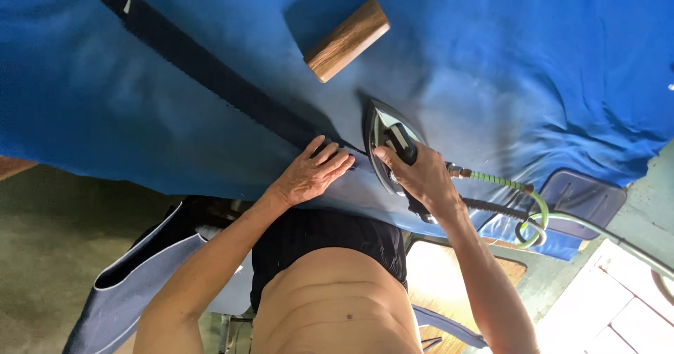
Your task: The person irons a long, dark strip of fabric laid out on a blue work surface. They use a steam iron in their right hand and a wooden block in their left hand to press and smooth the material. The person repeatedly moves the iron along the strip and uses the block to apply pressure to the fabric.
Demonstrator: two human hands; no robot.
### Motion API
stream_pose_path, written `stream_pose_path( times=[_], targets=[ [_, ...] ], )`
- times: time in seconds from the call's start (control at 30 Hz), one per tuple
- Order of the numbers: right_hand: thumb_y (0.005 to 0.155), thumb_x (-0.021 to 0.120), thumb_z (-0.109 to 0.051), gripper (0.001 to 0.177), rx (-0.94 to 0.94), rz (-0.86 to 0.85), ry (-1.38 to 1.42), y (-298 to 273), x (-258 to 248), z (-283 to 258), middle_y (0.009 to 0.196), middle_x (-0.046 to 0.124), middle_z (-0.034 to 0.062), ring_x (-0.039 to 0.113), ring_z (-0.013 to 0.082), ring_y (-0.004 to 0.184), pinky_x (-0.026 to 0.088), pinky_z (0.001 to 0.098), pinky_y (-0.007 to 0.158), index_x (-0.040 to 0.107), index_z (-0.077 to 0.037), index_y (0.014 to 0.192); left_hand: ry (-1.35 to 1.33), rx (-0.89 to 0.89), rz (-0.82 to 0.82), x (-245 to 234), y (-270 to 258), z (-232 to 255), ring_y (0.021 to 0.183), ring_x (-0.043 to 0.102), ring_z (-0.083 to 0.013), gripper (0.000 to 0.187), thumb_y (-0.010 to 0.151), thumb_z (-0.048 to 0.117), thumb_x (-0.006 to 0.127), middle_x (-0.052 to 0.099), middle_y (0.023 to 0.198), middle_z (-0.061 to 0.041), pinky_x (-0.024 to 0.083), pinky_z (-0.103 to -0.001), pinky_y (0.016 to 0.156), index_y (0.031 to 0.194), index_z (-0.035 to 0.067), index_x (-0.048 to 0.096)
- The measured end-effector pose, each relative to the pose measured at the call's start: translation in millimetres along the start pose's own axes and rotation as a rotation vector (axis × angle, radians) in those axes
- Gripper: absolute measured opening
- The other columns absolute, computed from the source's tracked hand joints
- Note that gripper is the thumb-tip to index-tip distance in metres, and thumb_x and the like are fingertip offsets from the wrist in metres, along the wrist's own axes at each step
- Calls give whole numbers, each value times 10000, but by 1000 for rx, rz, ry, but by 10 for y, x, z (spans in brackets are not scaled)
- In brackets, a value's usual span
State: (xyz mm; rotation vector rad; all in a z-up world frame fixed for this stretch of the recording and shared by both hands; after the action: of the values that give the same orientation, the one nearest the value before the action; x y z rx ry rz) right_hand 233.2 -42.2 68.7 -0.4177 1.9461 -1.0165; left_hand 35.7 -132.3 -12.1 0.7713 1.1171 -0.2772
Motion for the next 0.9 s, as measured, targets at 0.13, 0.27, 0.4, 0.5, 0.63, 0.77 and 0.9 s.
stream_pose_path(
  times=[0.13,0.27,0.4,0.5,0.63,0.77,0.9],
  targets=[
    [785,659,-809,726,-85,-45,-30,-48,-26,-381,646,641,134,684,288,673,491,394,615,593,-89,731,-18,-26,38,-3,-15,-22,1199,560,-254,269,1058,223,547,585,1225,-69,403,-521,1174,1278,115,660],
    [764,654,-804,728,-137,-96,-99,-67,-12,-595,667,636,158,696,338,707,485,428,624,611,-77,766,-56,16,106,-5,-1,-39,1096,617,-261,197,1032,178,607,620,1168,-94,450,-511,1148,1181,77,687],
    [795,707,-734,673,-192,-108,-78,-116,-25,-742,617,609,143,652,294,616,474,384,582,610,-71,736,-51,108,129,-216,90,-128,969,627,-279,144,1012,142,631,622,1047,-137,487,-498,1129,1041,19,698],
    [781,703,-758,691,-190,-120,-112,-59,19,-710,639,632,156,686,342,655,480,414,590,640,-70,762,-42,139,142,-135,34,-116,923,628,-283,146,1006,136,631,611,998,-138,513,-493,1114,1002,11,705],
    [772,721,-758,667,-184,-131,-98,-28,63,-674,629,625,118,667,277,631,481,361,588,635,-97,746,-21,149,163,-67,14,-93,892,612,-246,157,1004,170,634,605,964,-105,512,-474,1118,987,39,718],
    [758,713,-774,671,-178,-137,-112,-63,83,-707,636,623,112,685,291,654,488,383,594,635,-107,753,24,113,184,-11,-36,-102,918,590,-233,123,1014,175,618,585,991,-80,545,-468,1059,1015,89,707],
    [742,709,-795,699,-179,-113,-113,-166,105,-887,673,671,130,724,317,694,516,397,617,670,-100,793,75,-26,198,-157,-69,-163,964,575,-211,94,1012,116,592,590,1085,-45,555,-454,1018,1027,130,683]
  ],
)
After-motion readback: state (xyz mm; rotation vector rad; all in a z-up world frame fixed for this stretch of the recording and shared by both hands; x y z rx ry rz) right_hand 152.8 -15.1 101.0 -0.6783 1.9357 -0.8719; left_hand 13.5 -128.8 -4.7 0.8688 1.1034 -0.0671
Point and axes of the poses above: each hand's wrist, its own y-axis towards the middle knuckle, its own x-axis out of the palm, z = x × y, the point moved 6 cm from there along y, towards the middle knuckle
